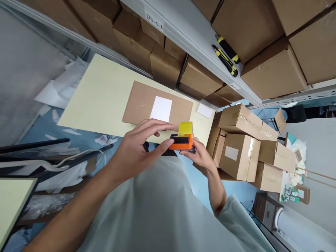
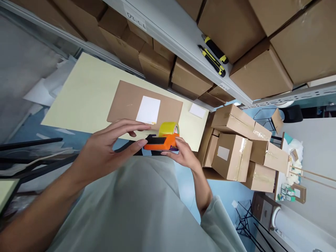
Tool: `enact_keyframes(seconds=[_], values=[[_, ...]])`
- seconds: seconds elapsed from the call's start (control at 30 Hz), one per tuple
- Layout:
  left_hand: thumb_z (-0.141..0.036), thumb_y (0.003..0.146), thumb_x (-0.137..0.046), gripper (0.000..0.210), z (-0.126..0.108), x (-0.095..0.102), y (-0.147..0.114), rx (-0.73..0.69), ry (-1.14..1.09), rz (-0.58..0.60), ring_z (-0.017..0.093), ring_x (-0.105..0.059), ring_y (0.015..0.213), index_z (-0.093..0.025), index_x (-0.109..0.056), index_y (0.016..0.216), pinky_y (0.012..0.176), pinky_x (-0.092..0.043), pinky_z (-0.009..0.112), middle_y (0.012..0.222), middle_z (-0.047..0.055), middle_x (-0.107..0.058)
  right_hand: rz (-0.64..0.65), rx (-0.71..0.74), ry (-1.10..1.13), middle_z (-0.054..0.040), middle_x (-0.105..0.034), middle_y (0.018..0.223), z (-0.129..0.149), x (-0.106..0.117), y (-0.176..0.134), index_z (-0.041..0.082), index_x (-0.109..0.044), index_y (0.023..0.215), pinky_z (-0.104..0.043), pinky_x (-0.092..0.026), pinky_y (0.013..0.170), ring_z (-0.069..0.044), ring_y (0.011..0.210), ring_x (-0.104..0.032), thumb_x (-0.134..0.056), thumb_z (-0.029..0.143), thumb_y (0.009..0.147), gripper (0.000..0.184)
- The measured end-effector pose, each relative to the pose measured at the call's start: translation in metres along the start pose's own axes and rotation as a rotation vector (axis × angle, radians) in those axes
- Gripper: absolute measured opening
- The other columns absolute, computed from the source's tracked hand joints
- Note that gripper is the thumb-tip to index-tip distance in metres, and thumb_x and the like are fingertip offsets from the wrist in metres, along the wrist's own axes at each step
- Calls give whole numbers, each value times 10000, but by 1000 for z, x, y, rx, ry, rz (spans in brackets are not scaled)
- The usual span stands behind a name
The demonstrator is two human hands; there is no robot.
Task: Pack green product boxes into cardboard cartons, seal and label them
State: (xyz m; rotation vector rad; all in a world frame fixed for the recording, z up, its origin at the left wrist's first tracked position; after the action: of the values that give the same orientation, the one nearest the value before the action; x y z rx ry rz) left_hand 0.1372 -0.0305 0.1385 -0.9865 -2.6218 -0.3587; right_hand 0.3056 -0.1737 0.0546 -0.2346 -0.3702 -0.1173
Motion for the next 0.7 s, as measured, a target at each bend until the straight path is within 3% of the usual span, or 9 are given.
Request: enact_keyframes(seconds=[0.17, 0.4, 0.53, 0.7], values=[[-453, 1062, -683, 190, -10, -5, -5, -87, 15, 1, 255, -772, 1054, -353, -821, 1146, 983, -660, 421, 1098, 17, -831, 54, 185, -297, -98, -787, 1164, 15, 11, -10, 247, -763, 1239, -506, -580, 1151, -290, 1141, -731, -759, 444, 1087, 249], [-385, 1056, -723, 115, -17, -4, -14, -173, 22, -45, 231, -743, 920, -356, -790, 966, 909, -641, 397, 929, -18, -791, 114, 245, -383, -92, -782, 1117, 22, 10, -19, 249, -737, 1195, -522, -579, 1157, -293, 1126, -734, -704, 417, 1114, 189], [-431, 1082, -660, 204, 15, -21, -30, -83, 17, -15, 230, -721, 897, -323, -780, 959, 864, -621, 390, 936, 4, -787, 198, 180, -455, -99, -800, 1171, 3, -1, -28, 256, -737, 1228, -554, -548, 1207, -318, 1206, -735, -733, 451, 1104, 231], [-474, 1043, -653, 263, 92, -61, -71, 170, -130, 24, 215, -729, 883, -282, -763, 901, 829, -626, 353, 938, 23, -793, 327, 74, -506, -117, -803, 1110, -46, -12, -59, 226, -725, 1169, -534, -588, 1146, -322, 1138, -769, -690, 502, 1126, 282]])
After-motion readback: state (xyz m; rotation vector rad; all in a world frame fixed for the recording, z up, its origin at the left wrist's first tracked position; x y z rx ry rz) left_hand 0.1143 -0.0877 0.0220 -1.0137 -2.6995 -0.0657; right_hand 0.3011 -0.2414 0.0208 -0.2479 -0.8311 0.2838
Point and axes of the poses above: each hand's wrist, its own y-axis towards the middle knuckle, its own x-axis out of the back of the hand, z = x × y, the point moved 9 cm from there along y, towards the middle knuckle
